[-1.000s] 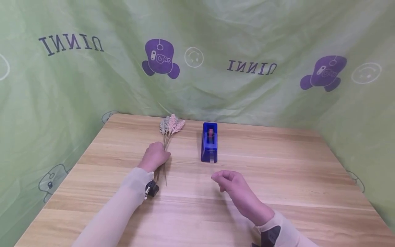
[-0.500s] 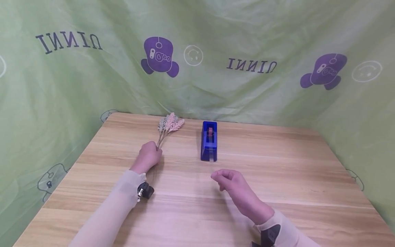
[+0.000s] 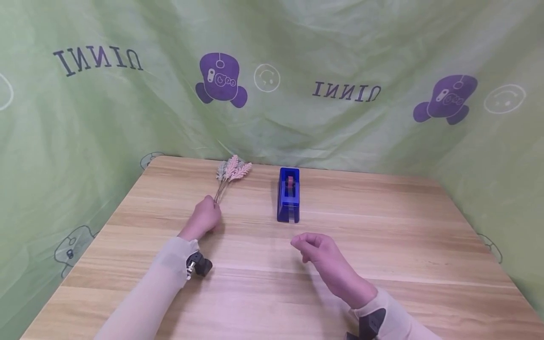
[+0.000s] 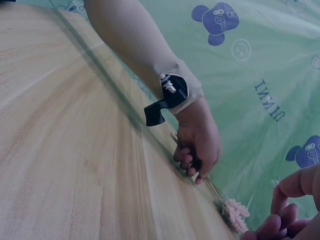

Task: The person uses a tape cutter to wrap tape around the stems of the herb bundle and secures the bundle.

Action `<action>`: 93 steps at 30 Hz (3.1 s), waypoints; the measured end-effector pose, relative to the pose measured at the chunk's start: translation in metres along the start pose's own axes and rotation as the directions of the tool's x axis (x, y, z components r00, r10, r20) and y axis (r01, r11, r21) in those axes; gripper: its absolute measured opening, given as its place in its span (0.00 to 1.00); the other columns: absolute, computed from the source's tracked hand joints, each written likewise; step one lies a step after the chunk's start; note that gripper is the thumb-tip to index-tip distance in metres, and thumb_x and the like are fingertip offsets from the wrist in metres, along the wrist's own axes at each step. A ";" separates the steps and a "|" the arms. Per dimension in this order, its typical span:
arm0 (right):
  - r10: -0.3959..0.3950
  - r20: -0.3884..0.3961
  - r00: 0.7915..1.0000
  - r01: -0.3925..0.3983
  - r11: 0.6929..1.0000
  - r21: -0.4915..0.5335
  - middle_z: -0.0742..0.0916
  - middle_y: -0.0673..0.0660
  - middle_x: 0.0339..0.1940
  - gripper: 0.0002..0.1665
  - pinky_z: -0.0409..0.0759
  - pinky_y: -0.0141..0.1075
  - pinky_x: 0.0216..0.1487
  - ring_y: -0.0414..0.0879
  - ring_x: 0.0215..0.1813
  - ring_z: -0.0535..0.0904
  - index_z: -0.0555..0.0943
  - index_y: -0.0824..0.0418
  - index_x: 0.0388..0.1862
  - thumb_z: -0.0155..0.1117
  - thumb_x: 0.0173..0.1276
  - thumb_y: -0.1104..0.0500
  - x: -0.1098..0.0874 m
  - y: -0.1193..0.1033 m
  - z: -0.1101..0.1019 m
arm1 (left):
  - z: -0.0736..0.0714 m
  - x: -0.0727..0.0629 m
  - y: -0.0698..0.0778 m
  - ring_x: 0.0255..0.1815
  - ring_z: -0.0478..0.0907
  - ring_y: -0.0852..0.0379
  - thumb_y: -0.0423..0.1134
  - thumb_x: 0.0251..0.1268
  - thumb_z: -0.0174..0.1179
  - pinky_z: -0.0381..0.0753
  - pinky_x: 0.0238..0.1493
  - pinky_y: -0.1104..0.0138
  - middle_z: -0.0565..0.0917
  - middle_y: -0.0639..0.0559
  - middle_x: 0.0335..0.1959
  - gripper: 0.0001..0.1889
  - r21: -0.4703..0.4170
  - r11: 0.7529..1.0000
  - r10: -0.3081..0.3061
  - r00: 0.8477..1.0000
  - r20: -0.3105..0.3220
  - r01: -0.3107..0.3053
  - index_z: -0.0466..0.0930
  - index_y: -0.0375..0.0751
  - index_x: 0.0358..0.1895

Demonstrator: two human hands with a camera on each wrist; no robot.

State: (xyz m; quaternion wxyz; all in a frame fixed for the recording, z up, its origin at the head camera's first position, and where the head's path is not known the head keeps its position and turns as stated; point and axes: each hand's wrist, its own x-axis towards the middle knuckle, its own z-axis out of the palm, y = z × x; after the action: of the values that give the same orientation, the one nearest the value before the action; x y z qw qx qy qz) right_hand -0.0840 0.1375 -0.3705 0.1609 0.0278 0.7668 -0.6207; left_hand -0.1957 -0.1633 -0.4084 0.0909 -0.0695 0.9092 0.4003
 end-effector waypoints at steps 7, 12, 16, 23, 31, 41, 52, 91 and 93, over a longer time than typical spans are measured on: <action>0.006 0.005 1.000 -0.006 1.000 -0.002 0.79 0.47 0.39 0.17 0.71 0.37 0.56 0.44 0.41 0.74 0.84 0.68 0.48 0.63 0.77 0.53 0.000 0.002 0.000 | -0.006 -0.003 -0.005 0.28 0.69 0.56 0.37 0.82 0.35 0.71 0.29 0.67 0.81 0.35 0.43 0.22 -0.148 0.989 -0.003 0.996 -0.095 -0.011 0.79 0.26 0.48; 0.006 0.010 1.000 -0.006 1.000 0.011 0.78 0.46 0.39 0.17 0.73 0.37 0.55 0.45 0.42 0.73 0.83 0.69 0.48 0.63 0.77 0.54 0.000 0.001 -0.001 | -0.018 -0.006 -0.010 0.34 0.70 0.54 0.37 0.83 0.37 0.70 0.35 0.66 0.82 0.36 0.43 0.22 -0.116 0.992 0.030 0.986 -0.165 -0.049 0.81 0.27 0.47; 0.006 0.004 1.000 -0.006 1.000 0.000 0.77 0.48 0.36 0.17 0.72 0.38 0.56 0.45 0.41 0.74 0.83 0.69 0.47 0.63 0.77 0.53 0.000 -0.001 -0.002 | -0.032 -0.012 -0.017 0.30 0.68 0.54 0.38 0.84 0.39 0.69 0.33 0.64 0.74 0.47 0.29 0.20 -0.056 0.991 0.109 0.976 -0.189 -0.122 0.81 0.29 0.46; 0.006 0.003 1.000 -0.006 1.000 -0.024 0.74 0.49 0.30 0.15 0.71 0.39 0.57 0.47 0.39 0.75 0.83 0.66 0.43 0.63 0.77 0.52 0.000 -0.007 -0.004 | -0.065 -0.036 -0.032 0.27 0.66 0.55 0.41 0.85 0.44 0.70 0.30 0.64 0.69 0.52 0.25 0.18 0.001 0.978 0.210 0.975 -0.071 -0.211 0.82 0.31 0.48; -0.027 -0.001 1.000 0.027 0.999 -0.018 0.73 0.48 0.29 0.14 0.71 0.38 0.53 0.44 0.35 0.72 0.82 0.64 0.43 0.63 0.78 0.53 0.001 -0.017 -0.010 | -0.089 -0.068 -0.053 0.26 0.60 0.60 0.44 0.86 0.48 0.62 0.28 0.64 0.61 0.56 0.23 0.17 -0.012 0.961 0.276 0.953 0.128 -0.277 0.83 0.35 0.45; -0.052 -0.044 0.998 0.050 0.998 -0.029 0.71 0.48 0.30 0.15 0.69 0.39 0.53 0.43 0.33 0.70 0.82 0.66 0.47 0.61 0.79 0.53 0.003 -0.034 -0.016 | -0.100 -0.088 -0.068 0.20 0.60 0.61 0.41 0.84 0.52 0.64 0.23 0.63 0.62 0.61 0.21 0.13 -0.097 0.921 0.389 0.879 0.276 -0.377 0.83 0.40 0.42; -0.079 -0.034 0.996 0.080 0.996 0.036 0.70 0.46 0.28 0.14 0.71 0.31 0.37 0.40 0.31 0.67 0.81 0.68 0.48 0.61 0.79 0.56 0.007 -0.048 -0.022 | -0.078 -0.089 -0.042 0.24 0.61 0.67 0.42 0.81 0.56 0.65 0.25 0.67 0.64 0.61 0.22 0.11 -0.116 0.865 0.491 0.775 0.397 -0.489 0.86 0.44 0.40; -0.041 0.059 0.997 0.038 0.998 0.050 0.72 0.48 0.21 0.10 0.66 0.29 0.29 0.39 0.24 0.65 0.78 0.63 0.38 0.61 0.79 0.58 0.005 -0.049 -0.020 | 0.044 -0.065 0.066 0.27 0.70 0.65 0.41 0.79 0.59 0.71 0.32 0.71 0.82 0.53 0.27 0.10 -0.010 0.742 0.656 0.722 0.219 -0.671 0.89 0.44 0.40; -0.040 0.059 0.997 0.038 0.998 0.040 0.72 0.48 0.21 0.10 0.67 0.29 0.29 0.39 0.24 0.66 0.79 0.64 0.39 0.60 0.80 0.58 0.004 -0.048 -0.020 | 0.047 -0.065 0.071 0.27 0.70 0.64 0.41 0.79 0.59 0.72 0.32 0.71 0.84 0.51 0.28 0.10 -0.009 0.738 0.661 0.720 0.211 -0.675 0.89 0.45 0.40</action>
State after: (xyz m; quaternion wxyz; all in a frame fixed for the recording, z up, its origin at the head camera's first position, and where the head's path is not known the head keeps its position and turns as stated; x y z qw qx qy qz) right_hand -0.1035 0.1455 -0.3231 0.1710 -0.0025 0.7498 -0.6392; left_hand -0.1414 -0.0776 -0.3746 0.0339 0.3067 0.8722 0.3797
